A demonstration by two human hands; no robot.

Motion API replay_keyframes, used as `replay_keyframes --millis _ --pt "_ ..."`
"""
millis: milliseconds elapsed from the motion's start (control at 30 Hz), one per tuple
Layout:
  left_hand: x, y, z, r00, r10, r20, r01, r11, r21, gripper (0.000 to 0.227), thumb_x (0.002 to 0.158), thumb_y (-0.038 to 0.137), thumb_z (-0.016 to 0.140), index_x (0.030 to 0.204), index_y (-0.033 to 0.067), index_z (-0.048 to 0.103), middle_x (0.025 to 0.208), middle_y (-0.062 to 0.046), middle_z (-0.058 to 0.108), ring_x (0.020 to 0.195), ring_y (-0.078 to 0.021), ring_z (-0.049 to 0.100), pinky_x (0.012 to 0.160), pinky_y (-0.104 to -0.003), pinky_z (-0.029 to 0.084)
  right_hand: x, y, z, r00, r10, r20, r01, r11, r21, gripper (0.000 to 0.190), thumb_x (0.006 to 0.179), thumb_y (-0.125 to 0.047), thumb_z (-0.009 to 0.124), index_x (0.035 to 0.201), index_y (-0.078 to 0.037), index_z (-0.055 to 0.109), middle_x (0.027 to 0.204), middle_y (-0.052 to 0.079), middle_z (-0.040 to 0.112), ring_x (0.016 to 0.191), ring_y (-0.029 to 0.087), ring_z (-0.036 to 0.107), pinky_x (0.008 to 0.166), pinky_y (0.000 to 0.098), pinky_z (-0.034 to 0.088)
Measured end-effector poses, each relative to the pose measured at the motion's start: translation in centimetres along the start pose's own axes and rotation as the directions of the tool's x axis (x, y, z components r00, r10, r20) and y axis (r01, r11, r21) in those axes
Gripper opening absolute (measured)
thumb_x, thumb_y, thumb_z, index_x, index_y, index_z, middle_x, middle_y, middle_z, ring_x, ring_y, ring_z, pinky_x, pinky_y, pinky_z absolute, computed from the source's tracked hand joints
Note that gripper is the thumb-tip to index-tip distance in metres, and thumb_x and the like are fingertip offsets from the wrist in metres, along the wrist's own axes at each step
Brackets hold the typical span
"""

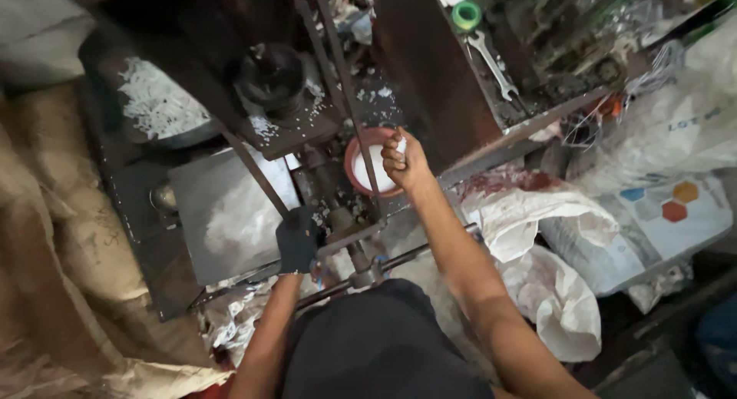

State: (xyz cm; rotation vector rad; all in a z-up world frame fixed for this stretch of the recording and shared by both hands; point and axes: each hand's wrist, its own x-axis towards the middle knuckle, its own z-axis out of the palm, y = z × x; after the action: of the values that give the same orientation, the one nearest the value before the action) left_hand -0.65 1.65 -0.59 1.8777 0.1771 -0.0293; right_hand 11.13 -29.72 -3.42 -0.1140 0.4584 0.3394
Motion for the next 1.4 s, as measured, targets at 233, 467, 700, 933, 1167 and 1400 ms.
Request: replay_keyframes --millis 233,467,700,933,1167,1400 --pt "0.8 -2.9 0.8 0.996 -0.047 0.074 0.052 0.997 -0.062 0.036 0.105 0.033 0.052 0.101 0.0048 0.074 0.065 -0.006 0.063 0.057 -0.0173 0.061 0.055 -0.037 0.048 -5.5 3.1 18.4 0.967 -0.181 0.179 0.199 0.976 -0.086 0.037 0.107 -0.034 0.051 0.074 -0.017 0.053 0.066 0.001 0.053 0.042 0.011 0.039 0.031 0.0223 0.026" --pt "2.2 -4.7 0.9 0.801 0.597 0.042 -0.582 0.760 0.288 0.041 0.117 0.036 0.044 0.105 0.0106 0.074 0.083 -0.009 0.068 0.071 -0.0242 0.064 0.063 -0.039 0.050 -3.2 8.0 30.3 0.842 -0.399 0.362 0.476 0.866 -0.153 0.031 0.102 -0.038 0.053 0.078 -0.018 0.053 0.066 0.001 0.054 0.039 0.011 0.039 0.032 0.0252 0.023" --pt "1.5 -2.1 0.5 0.981 -0.123 0.149 0.126 0.992 -0.011 0.051 0.098 0.048 0.057 0.078 0.0029 0.071 0.053 -0.010 0.062 0.047 -0.0197 0.062 0.049 -0.041 0.047 -0.6 10.2 32.7 0.685 -0.692 0.228 0.728 0.635 -0.258 0.033 0.098 -0.040 0.056 0.080 -0.012 0.057 0.074 0.006 0.064 0.053 0.018 0.054 0.045 0.0319 0.040" --pt "1.9 -3.2 0.7 0.991 0.106 0.081 -0.105 0.994 -0.021 0.048 0.097 0.045 0.063 0.074 0.0035 0.071 0.054 -0.007 0.063 0.050 -0.0145 0.061 0.050 -0.039 0.046 0.9 9.6 31.2 0.601 -0.741 0.298 0.793 0.508 -0.335 0.028 0.099 -0.030 0.060 0.086 -0.006 0.065 0.080 0.007 0.066 0.072 0.020 0.062 0.068 0.0347 0.051" --pt "1.3 -2.2 0.4 0.985 -0.047 0.167 0.088 0.965 -0.249 0.042 0.096 0.039 0.065 0.071 0.0061 0.069 0.053 -0.002 0.060 0.047 -0.0115 0.057 0.045 -0.035 0.043 2.3 10.2 31.5 0.540 -0.774 0.332 0.814 0.379 -0.440 0.029 0.099 -0.028 0.058 0.092 -0.002 0.071 0.081 0.003 0.064 0.076 0.016 0.058 0.069 0.0326 0.047" --pt "1.1 -1.2 0.3 0.975 -0.158 0.157 0.187 0.963 -0.194 0.041 0.097 0.041 0.064 0.080 0.0040 0.070 0.055 -0.004 0.064 0.045 -0.0143 0.061 0.044 -0.036 0.046 -0.8 9.0 33.8 0.789 -0.584 0.191 0.606 0.687 -0.400 0.035 0.093 -0.039 0.060 0.066 -0.019 0.049 0.053 -0.004 0.041 0.040 0.012 0.031 0.037 0.0288 0.019"
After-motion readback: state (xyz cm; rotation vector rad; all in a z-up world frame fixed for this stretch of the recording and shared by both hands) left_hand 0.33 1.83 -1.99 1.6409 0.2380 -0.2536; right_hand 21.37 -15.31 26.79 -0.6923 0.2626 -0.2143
